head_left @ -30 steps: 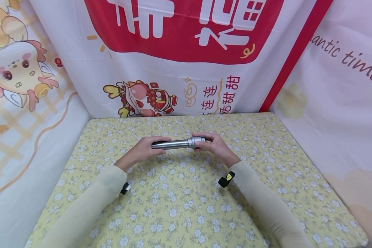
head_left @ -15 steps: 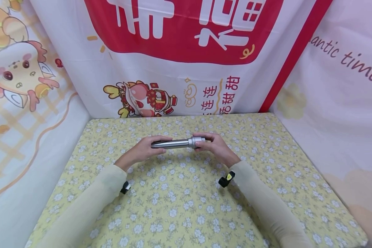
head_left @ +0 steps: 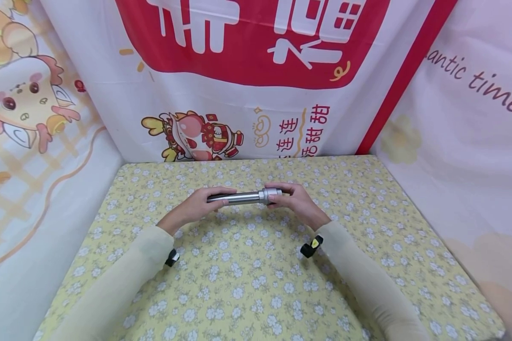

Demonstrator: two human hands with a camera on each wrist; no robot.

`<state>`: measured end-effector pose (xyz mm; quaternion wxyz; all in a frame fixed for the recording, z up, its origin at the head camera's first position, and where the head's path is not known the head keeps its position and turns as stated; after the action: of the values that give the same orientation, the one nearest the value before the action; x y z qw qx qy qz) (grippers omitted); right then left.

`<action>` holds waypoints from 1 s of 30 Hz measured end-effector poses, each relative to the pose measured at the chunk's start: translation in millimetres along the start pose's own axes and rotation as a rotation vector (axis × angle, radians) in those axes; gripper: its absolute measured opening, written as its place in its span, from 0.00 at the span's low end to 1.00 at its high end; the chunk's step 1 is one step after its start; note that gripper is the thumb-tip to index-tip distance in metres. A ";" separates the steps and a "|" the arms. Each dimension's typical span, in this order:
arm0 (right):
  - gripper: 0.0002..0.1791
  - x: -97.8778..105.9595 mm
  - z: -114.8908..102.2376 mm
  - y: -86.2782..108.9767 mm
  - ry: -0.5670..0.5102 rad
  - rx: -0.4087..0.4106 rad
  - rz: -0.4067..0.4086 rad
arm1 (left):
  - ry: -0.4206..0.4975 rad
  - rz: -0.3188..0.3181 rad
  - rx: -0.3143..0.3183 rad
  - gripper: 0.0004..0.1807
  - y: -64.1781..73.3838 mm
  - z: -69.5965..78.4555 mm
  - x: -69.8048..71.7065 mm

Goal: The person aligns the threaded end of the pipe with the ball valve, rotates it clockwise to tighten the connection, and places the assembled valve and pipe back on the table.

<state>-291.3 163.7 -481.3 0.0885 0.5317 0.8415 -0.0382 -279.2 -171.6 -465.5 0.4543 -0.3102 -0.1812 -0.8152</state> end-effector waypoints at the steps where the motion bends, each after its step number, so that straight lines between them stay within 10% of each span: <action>1: 0.25 0.0 0.0 0.0 0.000 0.000 0.000 | 0.000 0.001 -0.005 0.21 -0.1 0.0 0.0; 30: 0.26 1.4 0.6 2.2 -0.007 0.013 -0.013 | -0.011 0.027 -0.059 0.26 0.0 1.4 -1.9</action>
<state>-289.9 165.8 -482.1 0.0878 0.5266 0.8443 -0.0463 -277.9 -169.6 -465.7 0.4549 -0.3306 -0.1553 -0.8122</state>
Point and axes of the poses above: each hand's wrist, its own y-axis away from the middle knuckle, its own x-axis out of the back of the hand, z = x × y, the point moved 1 cm from there along -y, towards the middle knuckle, and after that the axes turned 12 degrees about -y, right-handed, at the moved point
